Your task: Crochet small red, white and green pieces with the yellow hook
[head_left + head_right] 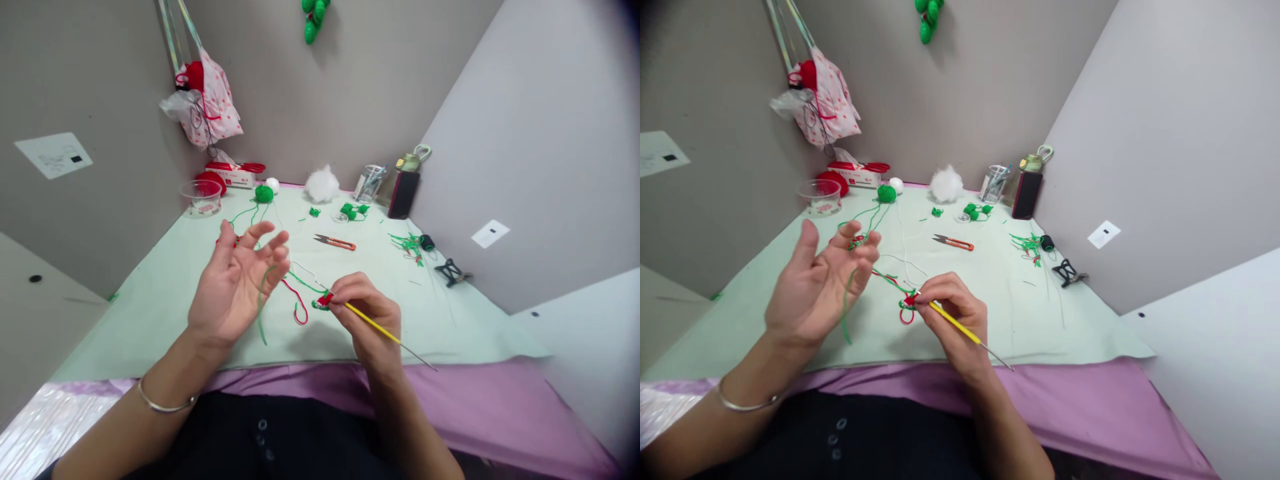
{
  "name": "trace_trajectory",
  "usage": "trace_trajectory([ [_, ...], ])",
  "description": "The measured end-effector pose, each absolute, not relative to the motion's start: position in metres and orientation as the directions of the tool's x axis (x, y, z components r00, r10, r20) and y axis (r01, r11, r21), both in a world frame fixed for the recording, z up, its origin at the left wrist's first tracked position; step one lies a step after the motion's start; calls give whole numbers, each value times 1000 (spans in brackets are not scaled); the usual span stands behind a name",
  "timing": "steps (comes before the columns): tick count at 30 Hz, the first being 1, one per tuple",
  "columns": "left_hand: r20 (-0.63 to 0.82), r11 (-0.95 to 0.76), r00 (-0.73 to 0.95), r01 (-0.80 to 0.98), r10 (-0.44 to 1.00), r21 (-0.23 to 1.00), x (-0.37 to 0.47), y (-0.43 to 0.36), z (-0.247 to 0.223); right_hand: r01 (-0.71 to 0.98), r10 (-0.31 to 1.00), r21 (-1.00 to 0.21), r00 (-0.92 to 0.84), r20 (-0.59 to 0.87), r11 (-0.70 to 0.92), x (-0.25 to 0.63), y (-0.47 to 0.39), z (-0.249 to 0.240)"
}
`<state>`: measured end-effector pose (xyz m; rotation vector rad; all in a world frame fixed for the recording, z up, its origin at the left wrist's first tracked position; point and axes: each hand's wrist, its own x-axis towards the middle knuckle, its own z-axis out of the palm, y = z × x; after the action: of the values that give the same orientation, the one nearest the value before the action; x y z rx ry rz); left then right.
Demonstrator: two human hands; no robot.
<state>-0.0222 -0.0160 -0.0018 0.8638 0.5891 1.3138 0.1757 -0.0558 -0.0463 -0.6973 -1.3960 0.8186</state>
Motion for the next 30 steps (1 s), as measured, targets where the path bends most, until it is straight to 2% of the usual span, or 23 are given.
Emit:
trace_trajectory([
  [2, 228, -152, 85, -520, 970, 840, -27, -17, -5, -67, 818, -816, 12, 575, 574, 174, -56, -46],
  [4, 414, -378, 82, -277, 906, 883, -28, -20, -12, -44, 808, -807, 22, 589, 589, 173, -56, -44],
  [6, 546, -566, 211, 48, 811, 823, -25, -25, -19, -18, 799, -799, 25, 601, 602, 171, -57, -43],
  [8, 526, -604, 335, 193, 781, 773, -20, -29, -24, 3, 794, -795, 22, 607, 607, 170, -58, -41],
  [10, 420, -506, 387, 150, 821, 850, -14, -33, -26, 16, 797, -797, 17, 603, 603, 170, -59, -40],
  [13, 242, -248, 373, -33, 896, 968, -7, -38, -28, 29, 808, -808, 1, 589, 588, 169, -59, -39],
  [16, 151, -93, 328, -184, 933, 978, -3, -40, -32, 39, 811, -810, -25, 584, 585, 171, -60, -38],
  [21, 101, 4, 338, -297, 936, 955, -1, -40, -35, 147, 776, -762, -96, 623, 630, 175, -61, -38],
  [24, 100, 9, 314, -327, 944, 945, 0, -41, -35, 322, 678, -622, -95, 729, 714, 174, -61, -41],
  [27, 99, 0, 288, -326, 953, 945, 0, -41, -34, 508, 509, -389, -116, 853, 769, 169, -60, -48],
  [30, 146, -77, 243, -273, 959, 959, -1, -43, -33, 627, 375, -197, -164, 912, 753, 165, -61, -57],
])
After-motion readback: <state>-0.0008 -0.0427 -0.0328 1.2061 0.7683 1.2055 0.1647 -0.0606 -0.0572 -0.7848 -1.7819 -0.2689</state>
